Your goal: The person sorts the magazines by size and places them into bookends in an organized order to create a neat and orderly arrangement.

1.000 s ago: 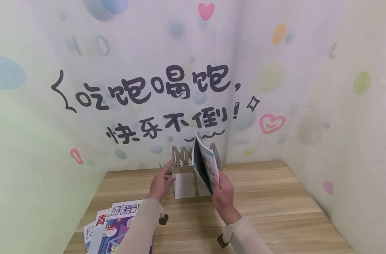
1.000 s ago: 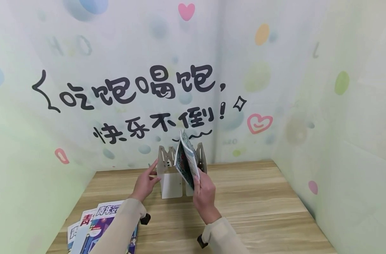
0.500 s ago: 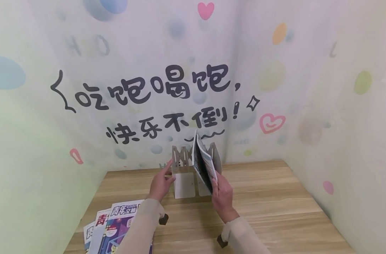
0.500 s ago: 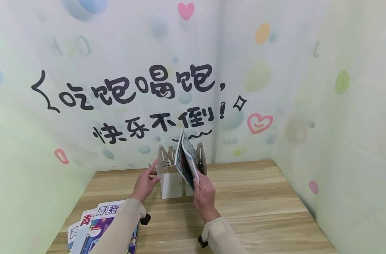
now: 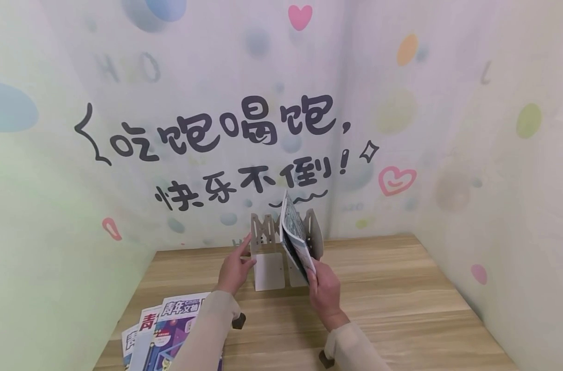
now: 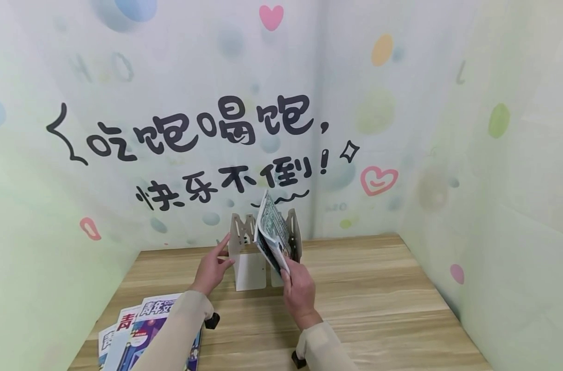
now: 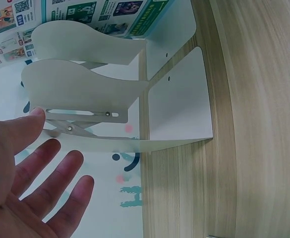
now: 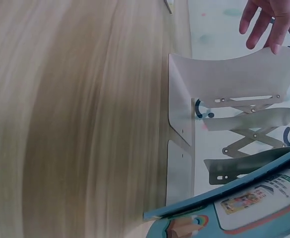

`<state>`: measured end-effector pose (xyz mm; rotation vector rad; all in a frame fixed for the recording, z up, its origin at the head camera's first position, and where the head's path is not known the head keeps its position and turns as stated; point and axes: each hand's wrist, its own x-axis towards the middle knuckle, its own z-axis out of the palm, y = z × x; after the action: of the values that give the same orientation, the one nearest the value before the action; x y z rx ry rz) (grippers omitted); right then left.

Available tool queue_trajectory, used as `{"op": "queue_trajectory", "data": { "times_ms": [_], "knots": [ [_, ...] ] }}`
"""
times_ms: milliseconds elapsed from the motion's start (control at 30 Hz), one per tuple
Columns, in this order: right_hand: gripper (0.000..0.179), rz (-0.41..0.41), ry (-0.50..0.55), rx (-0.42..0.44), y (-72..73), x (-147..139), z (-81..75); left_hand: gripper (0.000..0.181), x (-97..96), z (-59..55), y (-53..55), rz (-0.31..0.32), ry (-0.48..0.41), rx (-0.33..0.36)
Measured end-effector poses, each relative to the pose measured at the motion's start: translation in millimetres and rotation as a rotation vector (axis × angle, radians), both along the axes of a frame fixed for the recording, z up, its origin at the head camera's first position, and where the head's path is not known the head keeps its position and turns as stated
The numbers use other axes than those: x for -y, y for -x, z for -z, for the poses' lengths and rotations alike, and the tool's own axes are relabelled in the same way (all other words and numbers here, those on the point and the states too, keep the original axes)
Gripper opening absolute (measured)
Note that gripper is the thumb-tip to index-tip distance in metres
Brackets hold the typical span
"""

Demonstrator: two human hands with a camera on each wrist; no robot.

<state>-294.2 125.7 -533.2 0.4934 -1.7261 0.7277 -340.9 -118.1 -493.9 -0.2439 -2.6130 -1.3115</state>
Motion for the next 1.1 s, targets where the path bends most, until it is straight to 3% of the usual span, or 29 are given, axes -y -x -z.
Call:
{"op": "queue_trajectory", "data": {
  "times_ms": [400,567,733,1100],
  "knots": [
    [0.043,0.082,-0.102,0.094,-12.7,-8,3.8,0.075,-0.9,-2.2,-0.9,-0.002,-0.001,0.009],
    [0.037,0.115,-0.158,0.067,-12.0,-9,-0.8,0.077,-1.5,-2.4,-1.3,-0.014,0.003,0.019],
    [0.023,0.141,-0.183,0.118,-11.4,-7,-6.9,0.079,-0.8,-1.3,-1.1,-0.02,0.003,0.022],
    [0.025,0.166,-0.182,0.192,-8.7,-3,-14.5,0.078,-0.2,-1.5,-0.5,-0.015,0.002,0.025]
  ]
}}
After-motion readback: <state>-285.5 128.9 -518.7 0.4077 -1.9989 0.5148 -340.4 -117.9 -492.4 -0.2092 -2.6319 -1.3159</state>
